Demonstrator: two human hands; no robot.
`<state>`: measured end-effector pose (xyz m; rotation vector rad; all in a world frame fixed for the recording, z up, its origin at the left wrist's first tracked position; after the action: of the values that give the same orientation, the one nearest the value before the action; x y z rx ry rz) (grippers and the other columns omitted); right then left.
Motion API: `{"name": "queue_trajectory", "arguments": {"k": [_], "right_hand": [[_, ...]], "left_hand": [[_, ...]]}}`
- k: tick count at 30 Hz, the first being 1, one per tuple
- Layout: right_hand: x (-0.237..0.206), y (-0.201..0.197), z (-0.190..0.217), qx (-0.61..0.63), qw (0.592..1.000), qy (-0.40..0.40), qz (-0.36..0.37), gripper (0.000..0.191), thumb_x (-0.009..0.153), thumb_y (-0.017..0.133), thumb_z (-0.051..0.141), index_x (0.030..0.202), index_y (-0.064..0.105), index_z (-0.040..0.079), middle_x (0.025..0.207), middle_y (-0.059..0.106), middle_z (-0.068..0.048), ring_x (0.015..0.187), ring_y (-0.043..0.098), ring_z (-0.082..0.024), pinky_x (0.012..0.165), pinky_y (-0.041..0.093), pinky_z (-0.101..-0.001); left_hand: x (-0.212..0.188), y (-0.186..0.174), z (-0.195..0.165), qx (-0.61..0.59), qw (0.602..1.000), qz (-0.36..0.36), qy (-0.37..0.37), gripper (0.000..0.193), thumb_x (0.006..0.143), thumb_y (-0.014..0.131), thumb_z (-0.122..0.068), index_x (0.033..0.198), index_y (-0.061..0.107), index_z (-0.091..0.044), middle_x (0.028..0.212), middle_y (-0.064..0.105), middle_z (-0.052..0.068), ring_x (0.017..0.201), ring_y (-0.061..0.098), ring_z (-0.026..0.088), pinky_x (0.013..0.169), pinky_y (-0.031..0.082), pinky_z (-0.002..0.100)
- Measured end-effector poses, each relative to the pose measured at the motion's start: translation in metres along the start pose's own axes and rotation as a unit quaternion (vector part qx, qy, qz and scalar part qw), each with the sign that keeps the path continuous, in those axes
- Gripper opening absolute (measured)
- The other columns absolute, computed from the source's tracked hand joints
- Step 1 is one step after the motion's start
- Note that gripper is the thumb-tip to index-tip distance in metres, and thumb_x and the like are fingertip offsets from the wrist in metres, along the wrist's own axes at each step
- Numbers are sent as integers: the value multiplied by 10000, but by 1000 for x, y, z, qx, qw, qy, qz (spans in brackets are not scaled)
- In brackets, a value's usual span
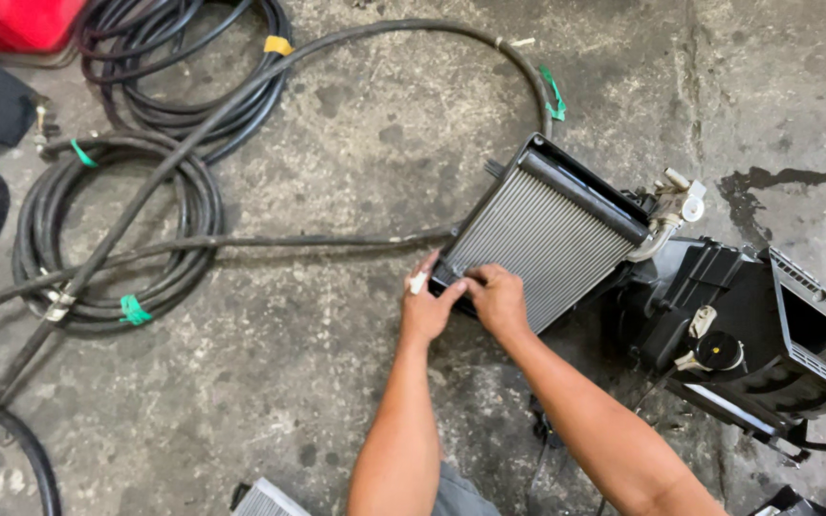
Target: The person sits on the workshop floor and disassembles a car HVAC blower/evaporator assembly. They use a long bar and a screwdriver to loosen fasteners, remove small brackets, separate the plastic housing halves, and lift out the finned heat exchanger, setting parts on the floor beside the unit.
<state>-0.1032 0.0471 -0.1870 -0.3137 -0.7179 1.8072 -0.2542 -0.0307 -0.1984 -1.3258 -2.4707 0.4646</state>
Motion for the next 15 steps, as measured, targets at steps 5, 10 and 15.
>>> {"name": "queue_trajectory", "arguments": {"k": [5, 10, 15], "right_hand": [[2, -3, 2, 29, 999, 44, 9, 245, 823, 808, 218, 974, 778, 27, 928, 762, -172, 833, 750, -312, 757, 576, -394], [10, -4, -7, 39, 992, 112, 36, 294, 770, 840, 243, 938, 757, 16, 865, 766, -176, 787, 766, -299, 723, 583, -391], [18, -3, -5, 2, 995, 95, 31, 322, 739, 870, 267, 879, 746, 4, 831, 749, -191, 758, 752, -328, 700, 581, -415]], "left_hand": [[5, 6, 5, -81, 995, 12, -54, 653, 853, 794, -283, 1437, 578, -85, 1335, 700, 155, 1231, 667, 245, 1029, 515, 354], [12, 13, 19, -95, 992, 11, -78, 656, 850, 786, -267, 1433, 556, -77, 1295, 705, 173, 1200, 676, 257, 1015, 519, 354], [18, 20, 20, -46, 999, -21, -15, 531, 946, 729, -269, 1389, 591, -11, 1351, 657, 218, 1261, 624, 335, 1061, 478, 403]]}}
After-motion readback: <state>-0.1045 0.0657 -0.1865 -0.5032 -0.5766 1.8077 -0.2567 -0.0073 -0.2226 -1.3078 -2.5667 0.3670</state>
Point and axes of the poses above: each hand's wrist, its own x-axis towards the middle knuckle, its own y-axis out of the palm, z = x × y, the point moved 8 cm from there along x, towards the middle knuckle
